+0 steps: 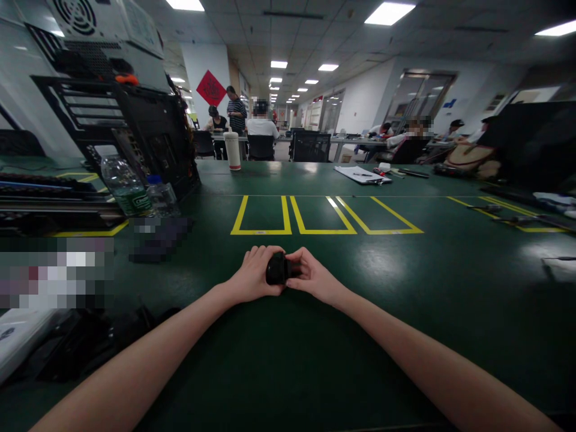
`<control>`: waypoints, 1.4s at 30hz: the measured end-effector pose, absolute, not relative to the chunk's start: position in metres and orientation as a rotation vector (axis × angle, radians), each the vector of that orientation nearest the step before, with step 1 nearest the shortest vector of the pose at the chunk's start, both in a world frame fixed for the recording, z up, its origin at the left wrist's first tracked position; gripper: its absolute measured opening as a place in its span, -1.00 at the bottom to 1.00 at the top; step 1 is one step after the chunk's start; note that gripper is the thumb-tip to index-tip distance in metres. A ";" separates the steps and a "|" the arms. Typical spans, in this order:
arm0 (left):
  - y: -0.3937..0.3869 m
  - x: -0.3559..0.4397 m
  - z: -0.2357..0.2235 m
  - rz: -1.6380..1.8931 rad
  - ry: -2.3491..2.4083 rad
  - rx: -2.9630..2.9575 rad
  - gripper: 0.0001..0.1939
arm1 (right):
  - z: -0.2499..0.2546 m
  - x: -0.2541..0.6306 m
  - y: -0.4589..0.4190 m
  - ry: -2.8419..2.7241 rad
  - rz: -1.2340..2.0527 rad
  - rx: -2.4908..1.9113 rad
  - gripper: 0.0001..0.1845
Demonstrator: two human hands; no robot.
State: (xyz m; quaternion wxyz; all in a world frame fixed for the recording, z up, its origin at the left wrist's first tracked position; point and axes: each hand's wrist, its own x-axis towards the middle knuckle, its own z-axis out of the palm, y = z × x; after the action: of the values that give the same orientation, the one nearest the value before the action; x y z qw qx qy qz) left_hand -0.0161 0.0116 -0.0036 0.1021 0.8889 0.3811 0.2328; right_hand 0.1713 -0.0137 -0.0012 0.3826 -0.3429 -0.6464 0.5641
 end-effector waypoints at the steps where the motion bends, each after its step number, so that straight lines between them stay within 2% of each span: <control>1: 0.011 -0.016 -0.003 0.682 1.125 2.620 -0.38 | -0.001 0.171 -0.014 -1.643 1.439 -0.871 -0.60; 6: 0.011 -0.016 -0.003 0.678 1.135 2.592 -0.36 | -0.004 0.168 -0.013 -1.587 1.404 -0.885 -0.76; 18: 0.011 -0.017 -0.002 0.669 1.115 2.598 -0.37 | -0.001 0.173 -0.013 -1.652 1.437 -0.886 -0.60; 24: 0.013 -0.015 -0.007 0.704 1.160 2.592 -0.34 | -0.004 0.168 -0.013 -1.593 1.351 -0.922 -0.77; 36: 0.012 -0.015 -0.005 0.700 1.137 2.602 -0.37 | 0.000 0.173 -0.012 -1.628 1.454 -0.885 -0.60; 42: 0.012 -0.016 -0.003 0.695 1.127 2.600 -0.36 | -0.001 0.170 -0.013 -1.589 1.387 -0.928 -0.76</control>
State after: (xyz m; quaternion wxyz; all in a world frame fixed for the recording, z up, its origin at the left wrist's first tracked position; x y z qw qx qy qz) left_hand -0.0158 0.0117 -0.0030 0.1116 0.8856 0.3839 0.2366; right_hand 0.1697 -0.0134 -0.0008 0.4066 -0.3681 -0.6301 0.5498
